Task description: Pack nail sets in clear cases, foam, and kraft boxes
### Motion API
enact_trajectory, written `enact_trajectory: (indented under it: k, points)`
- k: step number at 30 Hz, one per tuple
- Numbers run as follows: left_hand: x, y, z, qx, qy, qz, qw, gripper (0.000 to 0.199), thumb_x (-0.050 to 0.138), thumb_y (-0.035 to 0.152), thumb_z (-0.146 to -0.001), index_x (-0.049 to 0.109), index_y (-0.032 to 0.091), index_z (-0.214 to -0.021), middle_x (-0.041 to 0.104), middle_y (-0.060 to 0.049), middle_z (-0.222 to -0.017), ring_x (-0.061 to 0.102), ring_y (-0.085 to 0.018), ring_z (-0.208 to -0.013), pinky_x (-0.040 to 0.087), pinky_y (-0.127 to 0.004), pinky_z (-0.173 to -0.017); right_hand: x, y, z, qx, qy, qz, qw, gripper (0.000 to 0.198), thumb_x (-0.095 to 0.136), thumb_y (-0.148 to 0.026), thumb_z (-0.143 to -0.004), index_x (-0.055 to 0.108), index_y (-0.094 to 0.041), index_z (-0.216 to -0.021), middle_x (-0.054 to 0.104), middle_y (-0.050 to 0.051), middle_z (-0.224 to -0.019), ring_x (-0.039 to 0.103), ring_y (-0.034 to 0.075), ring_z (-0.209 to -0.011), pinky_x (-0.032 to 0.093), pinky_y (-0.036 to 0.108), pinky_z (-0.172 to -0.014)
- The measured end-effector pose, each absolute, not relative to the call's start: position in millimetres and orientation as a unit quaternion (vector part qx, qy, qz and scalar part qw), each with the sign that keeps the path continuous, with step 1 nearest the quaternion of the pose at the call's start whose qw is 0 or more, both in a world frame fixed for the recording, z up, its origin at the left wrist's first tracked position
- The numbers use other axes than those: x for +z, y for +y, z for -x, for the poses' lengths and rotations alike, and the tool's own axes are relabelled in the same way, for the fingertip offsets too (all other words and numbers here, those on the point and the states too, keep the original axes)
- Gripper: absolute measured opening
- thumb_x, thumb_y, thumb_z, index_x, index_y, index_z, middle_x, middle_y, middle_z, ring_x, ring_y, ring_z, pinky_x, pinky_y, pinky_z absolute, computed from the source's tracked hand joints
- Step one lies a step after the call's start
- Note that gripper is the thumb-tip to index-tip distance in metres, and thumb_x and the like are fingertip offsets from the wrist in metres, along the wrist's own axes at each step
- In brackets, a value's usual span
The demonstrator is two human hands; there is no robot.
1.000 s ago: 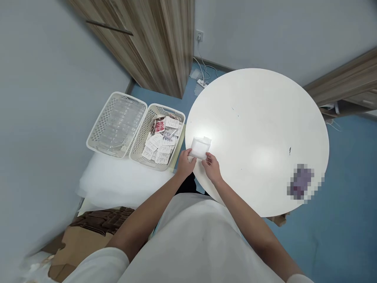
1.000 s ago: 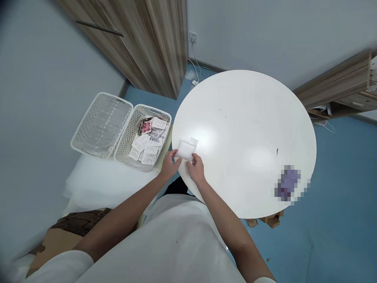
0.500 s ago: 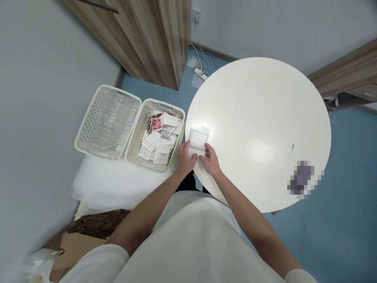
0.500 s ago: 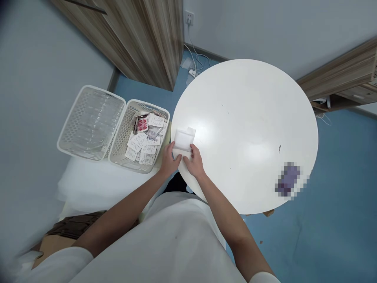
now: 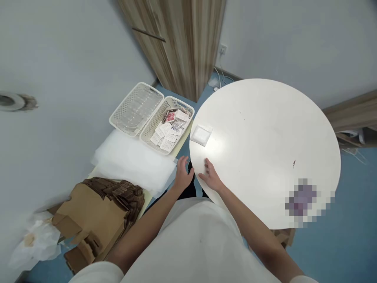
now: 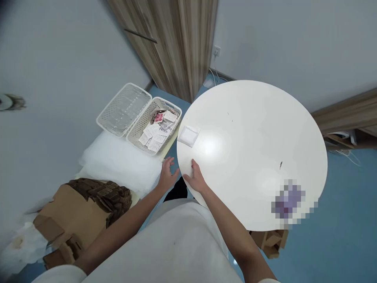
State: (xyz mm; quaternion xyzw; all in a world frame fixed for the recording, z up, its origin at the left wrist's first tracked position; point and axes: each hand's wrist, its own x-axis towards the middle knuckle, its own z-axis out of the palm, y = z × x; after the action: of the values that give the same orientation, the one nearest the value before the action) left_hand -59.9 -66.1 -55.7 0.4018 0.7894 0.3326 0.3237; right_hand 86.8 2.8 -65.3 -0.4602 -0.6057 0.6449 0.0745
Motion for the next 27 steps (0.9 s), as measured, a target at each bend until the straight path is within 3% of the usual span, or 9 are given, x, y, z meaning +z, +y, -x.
enact_trajectory:
  k: [5, 9, 12, 16, 20, 23, 27]
  points:
    - [-40.8, -115.8, 41.1, 0.356, 0.815, -0.351, 0.293, 0.046, 0.047, 0.031, -0.08, 0.035, 0.022, -0.124, 0.032, -0.014, -0.132, 0.053, -0.019, -0.1, 0.047, -0.036, -0.082, -57.0, -13.6, -109.5, 0.669, -0.598, 0.438, 0.046, 0.072, 0.055, -0.04, -0.073, 0.019, -0.031, -0.135, 0.025, 0.008, -0.141, 0.038, 0.023, -0.121, 0.035, 0.045, -0.096]
    - [-22.2, -153.6, 46.8, 0.366, 0.816, -0.314, 0.318, 0.036, 0.046, 0.032, -0.08, 0.046, 0.021, -0.114, 0.054, -0.009, -0.111, 0.058, -0.016, -0.086, 0.05, -0.031, -0.071, -42.8, -21.1, -96.9, 0.688, -0.61, 0.392, 0.008, 0.07, 0.056, -0.039, -0.073, 0.022, -0.03, -0.134, 0.035, 0.011, -0.136, 0.055, 0.019, -0.1, 0.044, 0.042, -0.086]
    - [-2.8, -181.1, 63.7, 0.376, 0.815, -0.306, 0.319, 0.029, 0.046, 0.032, -0.08, 0.052, 0.022, -0.106, 0.061, -0.006, -0.099, 0.06, -0.016, -0.08, 0.05, -0.028, -0.063, -30.2, -28.3, -71.8, 0.684, -0.645, 0.341, -0.009, 0.061, 0.056, -0.038, -0.073, 0.034, -0.027, -0.129, 0.048, 0.011, -0.124, 0.059, 0.017, -0.087, 0.046, 0.041, -0.082]
    - [21.2, -225.6, 93.4, 0.388, 0.837, -0.309, 0.231, 0.027, 0.047, 0.032, -0.078, 0.055, 0.021, -0.102, 0.062, -0.006, -0.098, 0.06, -0.017, -0.084, 0.049, -0.027, -0.06, -16.0, -50.4, -31.9, 0.67, -0.689, 0.276, -0.017, 0.051, 0.054, -0.039, -0.074, 0.043, -0.024, -0.121, 0.053, 0.01, -0.117, 0.059, 0.017, -0.084, 0.048, 0.038, -0.078]
    - [35.0, -286.7, 127.9, 0.391, 0.867, -0.275, 0.14, 0.027, 0.048, 0.032, -0.078, 0.056, 0.02, -0.1, 0.063, -0.007, -0.097, 0.059, -0.019, -0.087, 0.049, -0.032, -0.07, -7.2, -90.8, 13.4, 0.644, -0.732, 0.222, -0.03, 0.046, 0.053, -0.039, -0.074, 0.048, -0.021, -0.116, 0.056, 0.011, -0.113, 0.059, 0.018, -0.086, 0.048, 0.036, -0.076]
    - [33.7, -341.9, 152.4, 0.361, 0.892, -0.239, 0.131, 0.032, 0.046, 0.036, -0.078, 0.055, 0.018, -0.104, 0.062, -0.009, -0.099, 0.058, -0.022, -0.091, 0.047, -0.035, -0.077, 1.0, -131.7, 46.6, 0.625, -0.76, 0.17, -0.056, 0.049, 0.05, -0.039, -0.077, 0.042, -0.022, -0.121, 0.055, 0.012, -0.115, 0.059, 0.018, -0.087, 0.048, 0.035, -0.076]
    - [16.6, -404.6, 173.0, 0.29, 0.909, -0.229, 0.193, 0.043, 0.048, 0.04, -0.076, 0.052, 0.014, -0.111, 0.058, -0.012, -0.109, 0.056, -0.024, -0.098, 0.044, -0.036, -0.083, 15.3, -189.6, 77.8, 0.559, -0.821, 0.105, -0.057, 0.059, 0.045, -0.035, -0.08, 0.022, -0.024, -0.134, 0.047, 0.012, -0.126, 0.056, 0.019, -0.098, 0.044, 0.037, -0.084]
